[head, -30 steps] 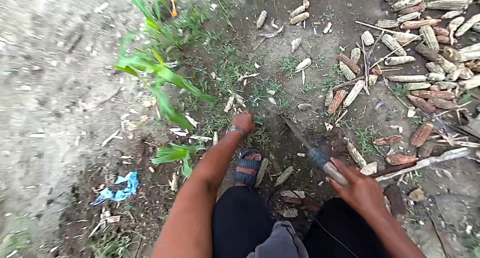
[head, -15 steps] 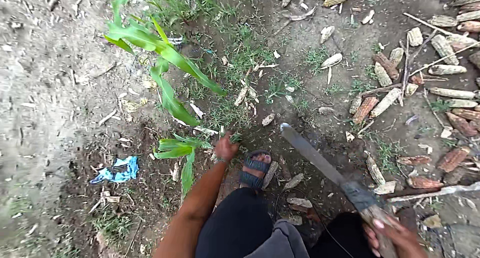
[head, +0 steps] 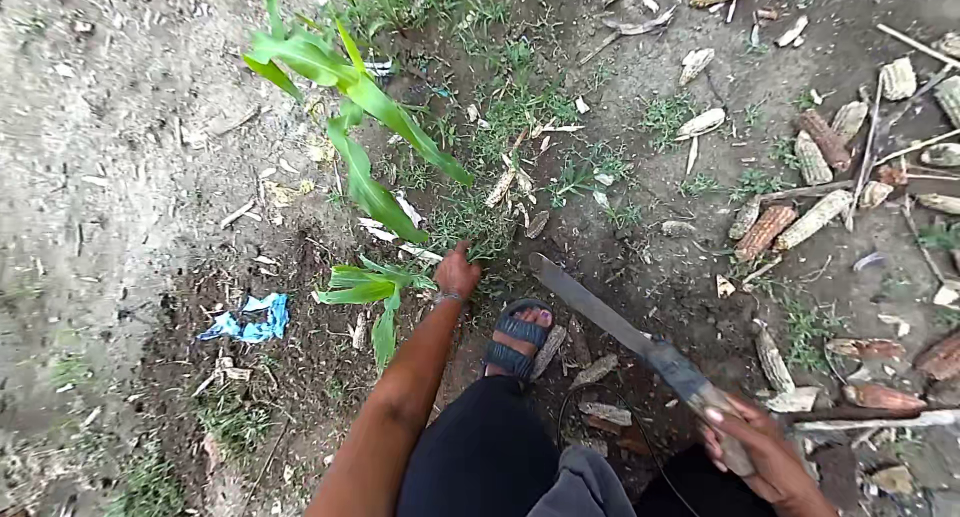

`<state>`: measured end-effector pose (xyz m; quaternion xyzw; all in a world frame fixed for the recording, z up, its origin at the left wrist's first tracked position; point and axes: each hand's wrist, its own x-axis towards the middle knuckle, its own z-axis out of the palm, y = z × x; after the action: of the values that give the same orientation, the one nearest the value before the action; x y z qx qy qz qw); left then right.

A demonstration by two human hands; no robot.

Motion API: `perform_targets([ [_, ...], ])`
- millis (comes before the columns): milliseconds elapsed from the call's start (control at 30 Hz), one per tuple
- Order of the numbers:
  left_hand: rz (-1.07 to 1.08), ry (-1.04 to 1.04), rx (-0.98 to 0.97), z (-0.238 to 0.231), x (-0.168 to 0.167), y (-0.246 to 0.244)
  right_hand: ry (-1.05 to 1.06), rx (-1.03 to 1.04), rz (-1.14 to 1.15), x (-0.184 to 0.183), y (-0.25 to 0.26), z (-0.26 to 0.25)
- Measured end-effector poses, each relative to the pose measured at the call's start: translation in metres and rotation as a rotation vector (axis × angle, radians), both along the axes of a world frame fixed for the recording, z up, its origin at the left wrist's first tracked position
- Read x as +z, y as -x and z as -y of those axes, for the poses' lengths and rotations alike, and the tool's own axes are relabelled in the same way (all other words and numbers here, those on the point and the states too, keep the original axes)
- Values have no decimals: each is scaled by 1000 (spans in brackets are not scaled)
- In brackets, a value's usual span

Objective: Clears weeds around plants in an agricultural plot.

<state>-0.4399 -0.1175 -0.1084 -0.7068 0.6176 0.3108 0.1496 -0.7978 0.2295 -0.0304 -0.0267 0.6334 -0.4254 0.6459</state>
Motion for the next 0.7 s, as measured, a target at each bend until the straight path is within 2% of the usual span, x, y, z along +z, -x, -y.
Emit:
perform_targets([
  [67, -32, 17, 32, -5, -2, -9, -37, -27, 70, -9, 5, -17],
  [100, -64, 42, 34, -6, -2, -8, -80, -8, 71, -17, -2, -6],
  [200, -183, 85, 5, -1, 6, 17, -121, 29, 110, -54, -50, 62],
  [267, -125, 41, -76, 10, 6, 42, -99, -15, 123, -66, -75, 88],
  [367, -22, -36, -159, 20, 4, 62, 2, 25, -33, -42, -92, 81],
  [433, 10, -83, -157, 29, 7, 64, 62, 105, -201, -19, -84, 78],
  [500, 51, -110, -169, 32, 9, 57, 82, 151, -274, -1, -66, 63],
  [633, 15, -45, -76, 9, -11, 15, 119, -14, -52, 16, -27, 14],
  [700, -18, -18, 38, -6, -9, -3, 73, -50, 4, 12, -29, 23],
])
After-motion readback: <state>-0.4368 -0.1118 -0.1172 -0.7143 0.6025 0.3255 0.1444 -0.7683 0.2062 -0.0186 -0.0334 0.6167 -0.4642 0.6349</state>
